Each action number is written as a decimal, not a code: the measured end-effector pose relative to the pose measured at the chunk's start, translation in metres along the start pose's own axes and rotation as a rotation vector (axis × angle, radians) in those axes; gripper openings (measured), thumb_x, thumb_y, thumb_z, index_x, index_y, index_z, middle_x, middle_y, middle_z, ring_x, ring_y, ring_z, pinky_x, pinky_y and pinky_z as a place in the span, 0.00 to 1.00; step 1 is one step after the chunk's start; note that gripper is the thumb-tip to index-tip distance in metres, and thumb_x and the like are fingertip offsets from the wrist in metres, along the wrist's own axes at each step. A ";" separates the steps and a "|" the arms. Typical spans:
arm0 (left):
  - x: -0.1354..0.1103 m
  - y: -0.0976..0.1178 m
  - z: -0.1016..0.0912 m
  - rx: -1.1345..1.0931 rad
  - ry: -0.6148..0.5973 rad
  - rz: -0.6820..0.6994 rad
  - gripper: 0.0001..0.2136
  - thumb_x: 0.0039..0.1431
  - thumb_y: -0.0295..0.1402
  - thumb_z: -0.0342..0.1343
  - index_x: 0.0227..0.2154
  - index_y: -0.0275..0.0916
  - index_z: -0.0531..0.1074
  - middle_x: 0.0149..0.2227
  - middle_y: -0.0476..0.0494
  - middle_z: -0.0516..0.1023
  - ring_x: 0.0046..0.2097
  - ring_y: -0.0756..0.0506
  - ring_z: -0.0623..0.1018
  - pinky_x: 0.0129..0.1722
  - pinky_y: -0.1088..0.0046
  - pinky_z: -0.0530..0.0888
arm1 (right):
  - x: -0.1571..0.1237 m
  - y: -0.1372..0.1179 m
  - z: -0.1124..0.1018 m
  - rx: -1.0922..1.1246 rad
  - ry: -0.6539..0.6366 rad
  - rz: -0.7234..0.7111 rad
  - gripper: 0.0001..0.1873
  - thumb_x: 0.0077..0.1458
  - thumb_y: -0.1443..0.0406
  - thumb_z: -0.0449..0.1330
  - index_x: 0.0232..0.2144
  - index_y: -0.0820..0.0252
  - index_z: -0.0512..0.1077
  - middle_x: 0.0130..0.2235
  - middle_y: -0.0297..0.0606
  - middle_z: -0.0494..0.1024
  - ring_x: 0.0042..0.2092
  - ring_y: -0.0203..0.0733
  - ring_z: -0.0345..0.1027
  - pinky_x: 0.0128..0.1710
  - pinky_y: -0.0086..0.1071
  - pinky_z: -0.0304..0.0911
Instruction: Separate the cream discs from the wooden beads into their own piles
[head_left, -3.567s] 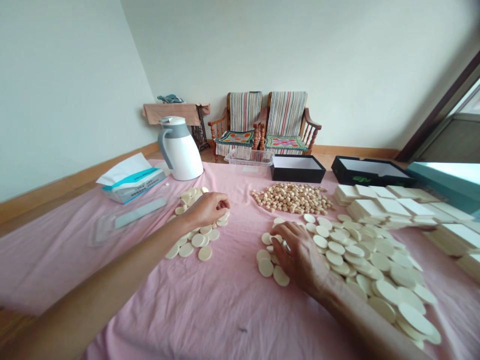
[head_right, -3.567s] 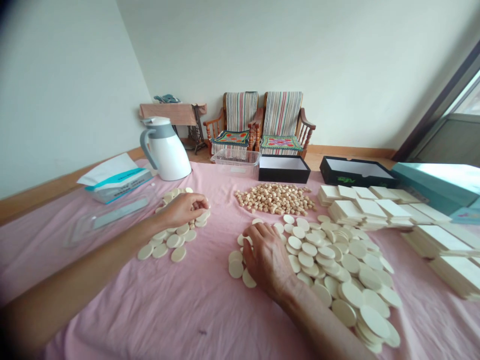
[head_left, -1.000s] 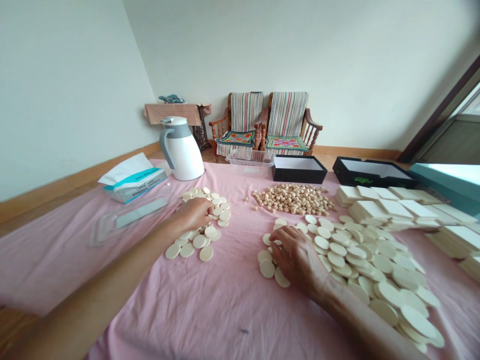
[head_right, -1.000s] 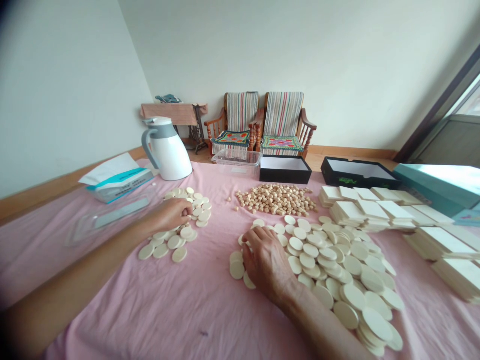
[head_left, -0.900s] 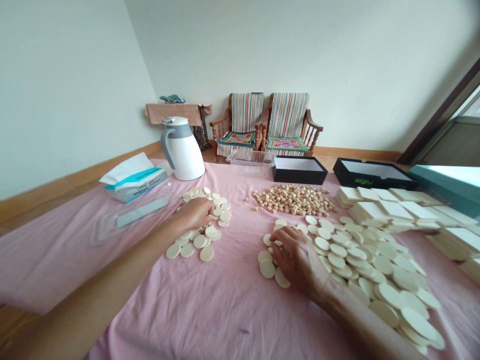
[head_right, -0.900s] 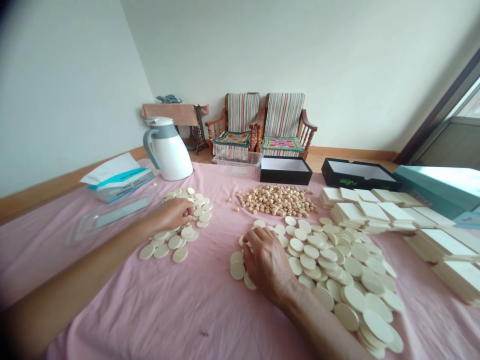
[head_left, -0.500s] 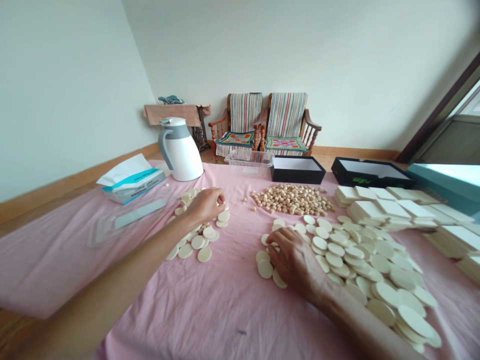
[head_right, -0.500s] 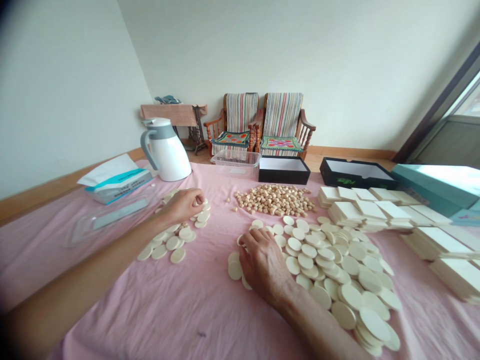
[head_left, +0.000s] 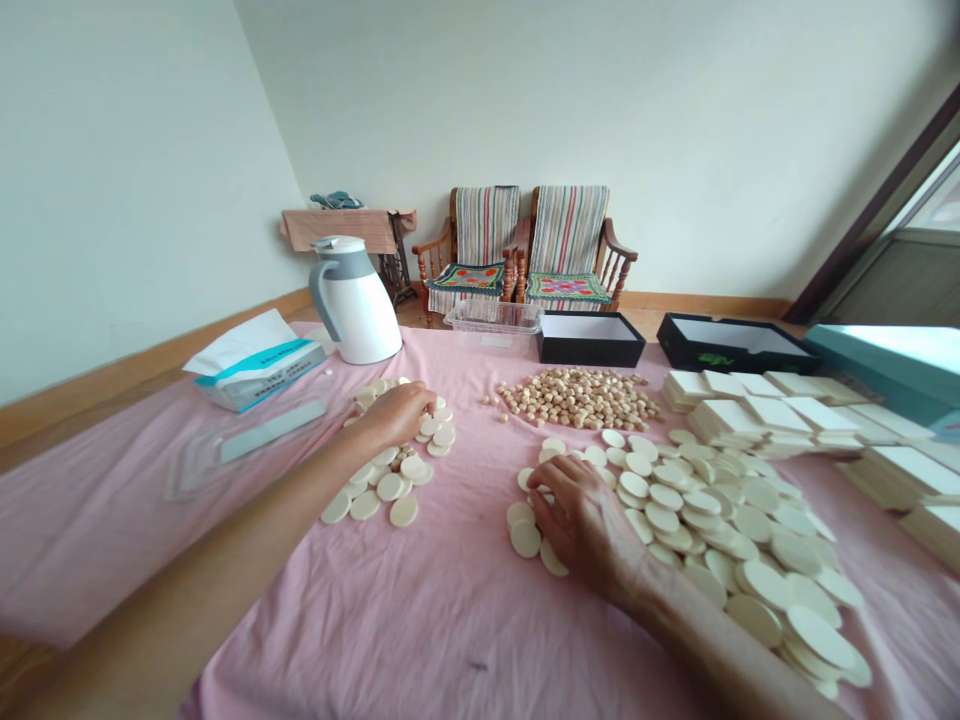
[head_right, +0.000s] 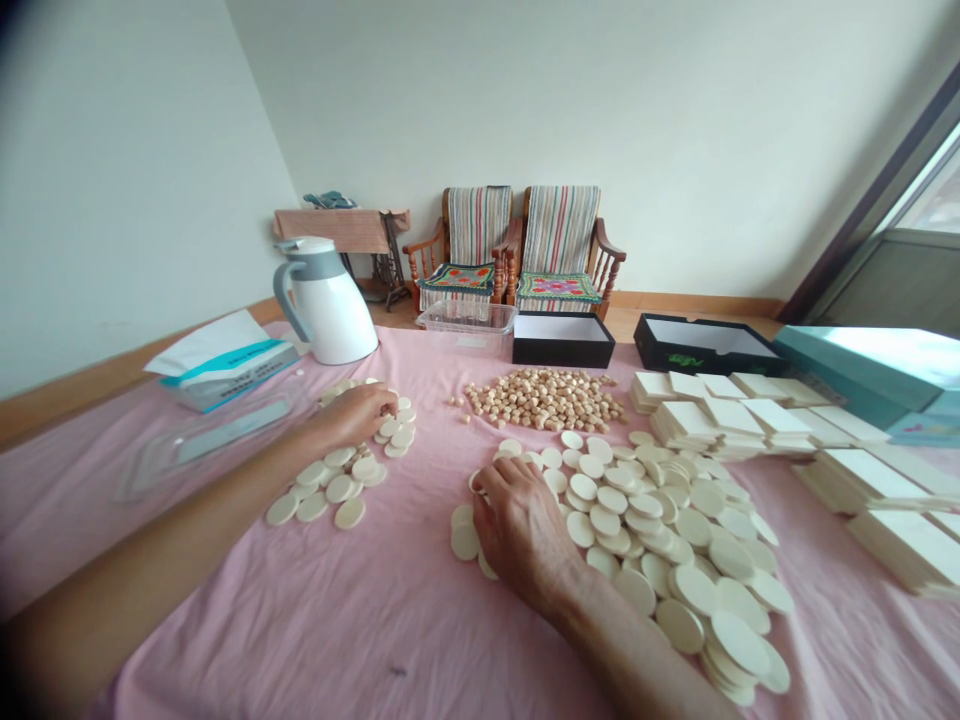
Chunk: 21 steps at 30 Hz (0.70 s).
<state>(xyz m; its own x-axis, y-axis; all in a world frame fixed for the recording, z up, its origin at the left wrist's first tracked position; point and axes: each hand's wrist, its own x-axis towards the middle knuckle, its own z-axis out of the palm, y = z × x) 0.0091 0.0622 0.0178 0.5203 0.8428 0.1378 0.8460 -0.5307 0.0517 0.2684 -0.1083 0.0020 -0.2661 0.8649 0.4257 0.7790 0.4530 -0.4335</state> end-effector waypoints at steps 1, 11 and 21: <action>0.000 0.000 0.001 0.006 0.002 0.009 0.10 0.47 0.22 0.50 0.28 0.39 0.75 0.33 0.45 0.76 0.37 0.47 0.75 0.36 0.75 0.66 | 0.000 0.000 0.000 -0.002 0.000 0.002 0.06 0.58 0.72 0.53 0.32 0.61 0.70 0.33 0.40 0.72 0.38 0.42 0.64 0.40 0.36 0.58; 0.020 0.037 -0.004 -0.077 0.099 0.081 0.06 0.50 0.25 0.52 0.28 0.38 0.73 0.32 0.45 0.76 0.34 0.47 0.75 0.35 0.74 0.69 | 0.001 -0.001 -0.001 0.004 -0.007 0.002 0.07 0.57 0.72 0.53 0.33 0.60 0.70 0.33 0.38 0.72 0.37 0.42 0.63 0.39 0.35 0.56; 0.017 0.039 -0.016 -0.260 0.253 0.054 0.08 0.50 0.25 0.51 0.30 0.38 0.75 0.33 0.47 0.78 0.32 0.49 0.76 0.34 0.76 0.69 | 0.001 0.000 -0.002 0.009 -0.007 0.008 0.05 0.56 0.72 0.54 0.32 0.61 0.70 0.33 0.39 0.71 0.37 0.42 0.62 0.39 0.35 0.56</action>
<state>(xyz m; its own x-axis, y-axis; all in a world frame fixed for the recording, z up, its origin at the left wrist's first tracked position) 0.0495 0.0545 0.0378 0.4908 0.7813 0.3857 0.7429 -0.6065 0.2833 0.2695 -0.1084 0.0043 -0.2638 0.8703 0.4160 0.7759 0.4477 -0.4445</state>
